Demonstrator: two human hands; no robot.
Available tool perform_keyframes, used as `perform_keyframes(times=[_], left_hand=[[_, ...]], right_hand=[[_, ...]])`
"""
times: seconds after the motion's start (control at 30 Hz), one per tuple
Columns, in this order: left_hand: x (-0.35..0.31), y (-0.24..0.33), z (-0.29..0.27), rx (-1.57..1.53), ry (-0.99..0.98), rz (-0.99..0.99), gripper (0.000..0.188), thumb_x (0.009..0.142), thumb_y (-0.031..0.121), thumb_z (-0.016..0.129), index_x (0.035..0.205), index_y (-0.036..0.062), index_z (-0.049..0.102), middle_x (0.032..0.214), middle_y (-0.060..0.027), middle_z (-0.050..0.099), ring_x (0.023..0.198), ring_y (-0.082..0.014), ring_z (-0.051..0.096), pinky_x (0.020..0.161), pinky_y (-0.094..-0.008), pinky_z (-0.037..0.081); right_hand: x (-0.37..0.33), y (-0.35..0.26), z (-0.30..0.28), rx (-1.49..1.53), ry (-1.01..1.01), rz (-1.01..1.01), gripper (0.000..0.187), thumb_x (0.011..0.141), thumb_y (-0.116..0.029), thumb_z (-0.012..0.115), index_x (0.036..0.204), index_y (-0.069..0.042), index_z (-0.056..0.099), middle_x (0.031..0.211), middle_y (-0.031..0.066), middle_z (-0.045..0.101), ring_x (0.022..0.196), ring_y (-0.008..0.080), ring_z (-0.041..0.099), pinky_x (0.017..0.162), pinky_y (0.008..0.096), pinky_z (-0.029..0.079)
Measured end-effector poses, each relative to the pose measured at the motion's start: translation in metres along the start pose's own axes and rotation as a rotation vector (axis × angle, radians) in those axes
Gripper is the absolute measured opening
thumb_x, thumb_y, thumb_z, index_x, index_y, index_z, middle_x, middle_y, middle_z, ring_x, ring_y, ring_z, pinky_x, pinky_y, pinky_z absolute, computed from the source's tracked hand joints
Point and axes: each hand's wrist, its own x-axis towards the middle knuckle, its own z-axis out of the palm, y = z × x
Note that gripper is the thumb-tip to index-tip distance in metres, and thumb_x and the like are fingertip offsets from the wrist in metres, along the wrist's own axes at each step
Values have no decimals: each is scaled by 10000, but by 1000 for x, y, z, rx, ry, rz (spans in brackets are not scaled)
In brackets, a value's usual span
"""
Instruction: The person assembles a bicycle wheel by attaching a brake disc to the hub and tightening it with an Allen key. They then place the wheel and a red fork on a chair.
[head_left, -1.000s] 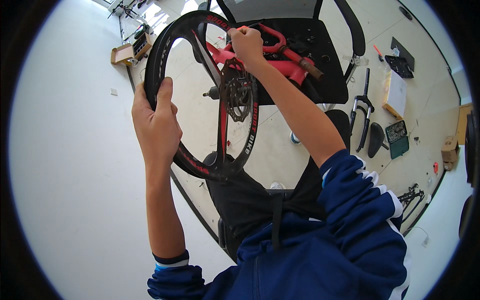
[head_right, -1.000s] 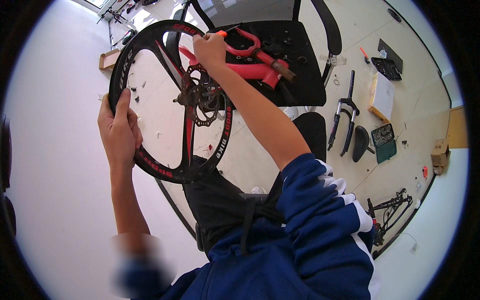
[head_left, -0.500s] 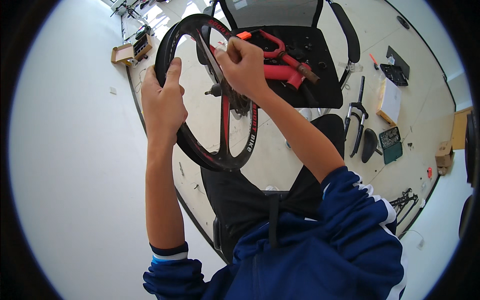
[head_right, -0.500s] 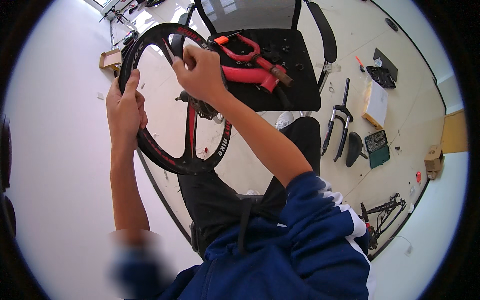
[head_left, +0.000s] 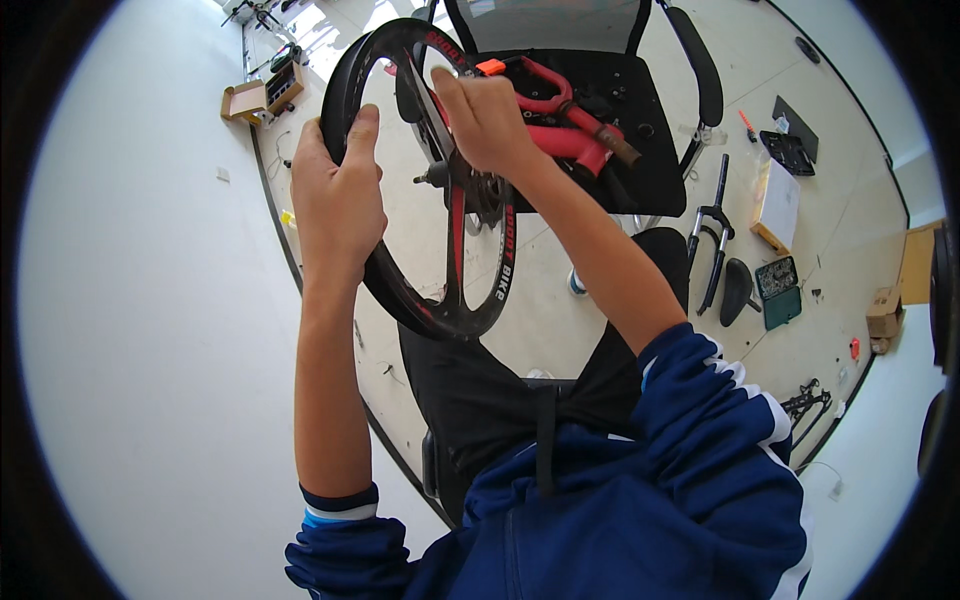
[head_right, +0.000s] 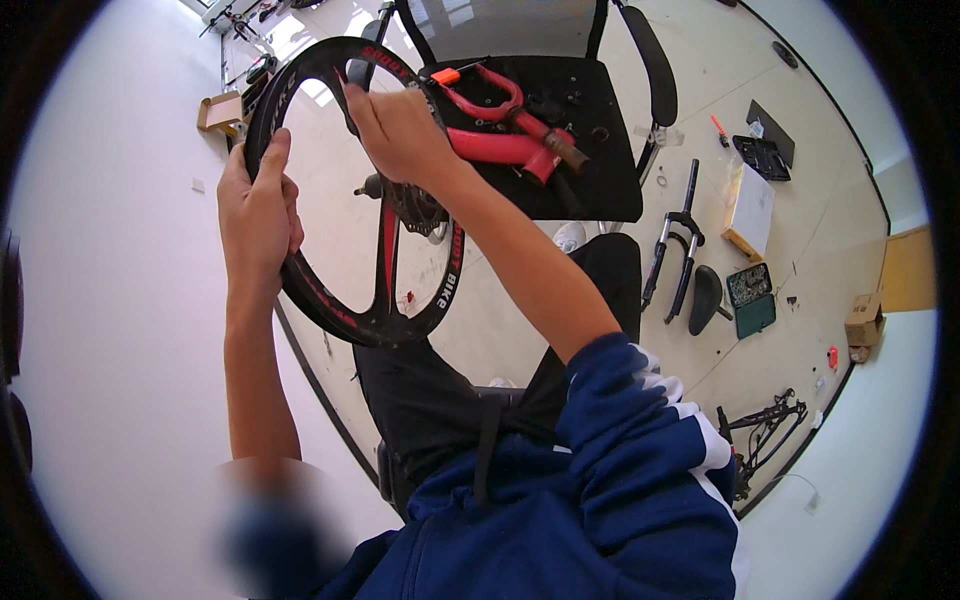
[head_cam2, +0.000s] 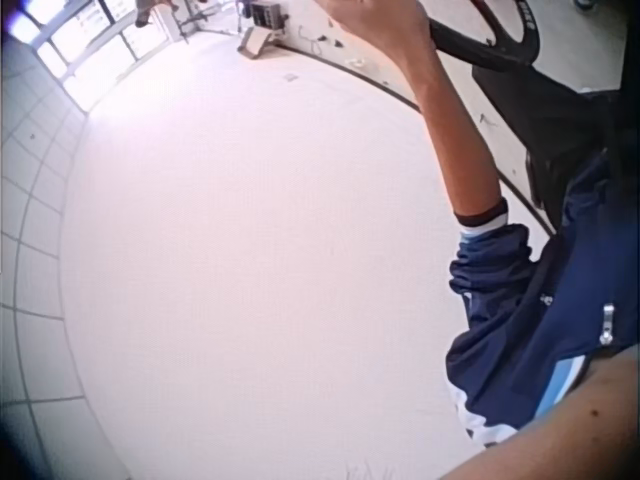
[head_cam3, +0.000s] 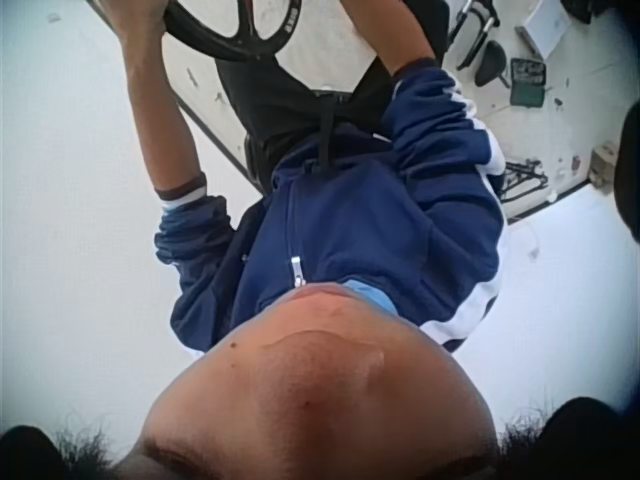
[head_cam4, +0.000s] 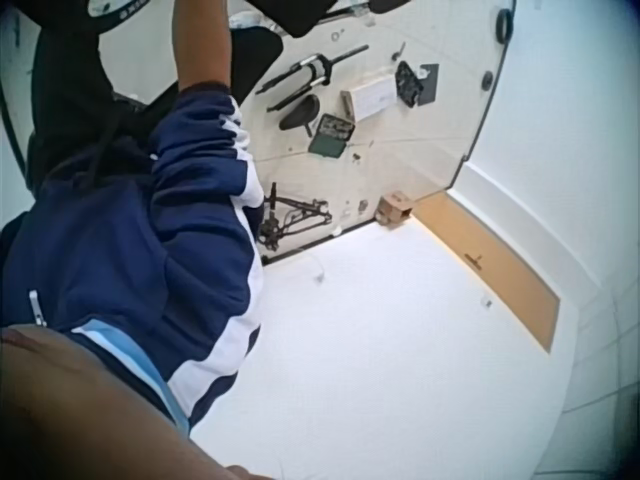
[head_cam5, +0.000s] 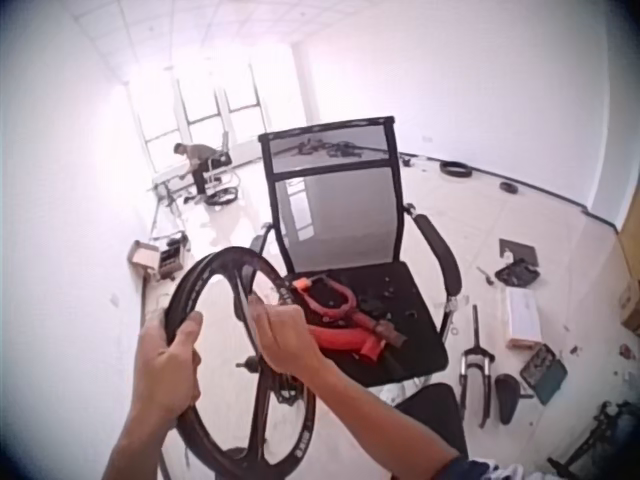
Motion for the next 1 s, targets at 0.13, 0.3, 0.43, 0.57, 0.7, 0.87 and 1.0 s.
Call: perform_keyframes(times=[0.13, 0.3, 0.43, 0.57, 0.7, 0.87, 1.0], left_hand=[[-2, 1, 1, 4, -2, -11, 353, 944, 371, 591, 881, 27, 545, 593, -17, 494, 458, -83, 441, 418, -261, 359], [-3, 2, 1, -1, -8, -15, 354, 945, 371, 592, 875, 28, 536, 588, -12, 491, 448, -75, 439, 413, -254, 358], [-3, 1, 2, -20, -15, -6, 353, 945, 371, 592, 877, 29, 538, 581, -7, 487, 439, -71, 434, 409, -248, 348], [-4, 1, 1, -16, -2, 6, 347, 945, 364, 595, 875, 28, 540, 578, -7, 488, 438, -71, 433, 406, -249, 346], [-5, -1, 3, -4, 4, 21, 317, 955, 346, 583, 906, 35, 542, 570, 5, 460, 408, -59, 405, 379, -233, 326], [-2, -6, 5, -17, -7, 67, 270, 973, 318, 556, 950, 50, 535, 551, 38, 396, 340, -35, 350, 310, -204, 285], [-5, -2, 8, -38, -6, 58, 262, 971, 317, 562, 932, 60, 527, 545, 39, 393, 338, -34, 348, 309, -205, 285]], right_hand=[[9, 19, -13, 473, -51, 441, 506, 998, -303, 433, 570, -38, 381, 451, 60, 374, 382, 167, 395, 412, 356, 293], [0, 28, -22, 888, -17, 657, 467, 999, -304, 429, 579, -116, 351, 483, -29, 295, 369, 79, 265, 358, 274, 201], [3, 32, -15, 850, 72, 666, 452, 998, -297, 428, 595, -105, 357, 499, -21, 314, 368, 87, 276, 357, 279, 213], [11, 36, -14, 759, 135, 699, 442, 992, -306, 435, 606, -98, 381, 495, -13, 324, 372, 95, 302, 354, 298, 255], [12, 42, -8, 636, 132, 709, 419, 1005, -303, 429, 634, -116, 378, 503, -24, 303, 379, 87, 271, 363, 283, 233], [14, 41, -4, 600, 120, 719, 413, 1017, -298, 419, 644, -127, 375, 516, -35, 293, 384, 78, 259, 367, 264, 220], [14, 45, -3, 506, 54, 707, 445, 989, -317, 449, 623, -63, 446, 530, 23, 417, 405, 117, 379, 384, 305, 318]])
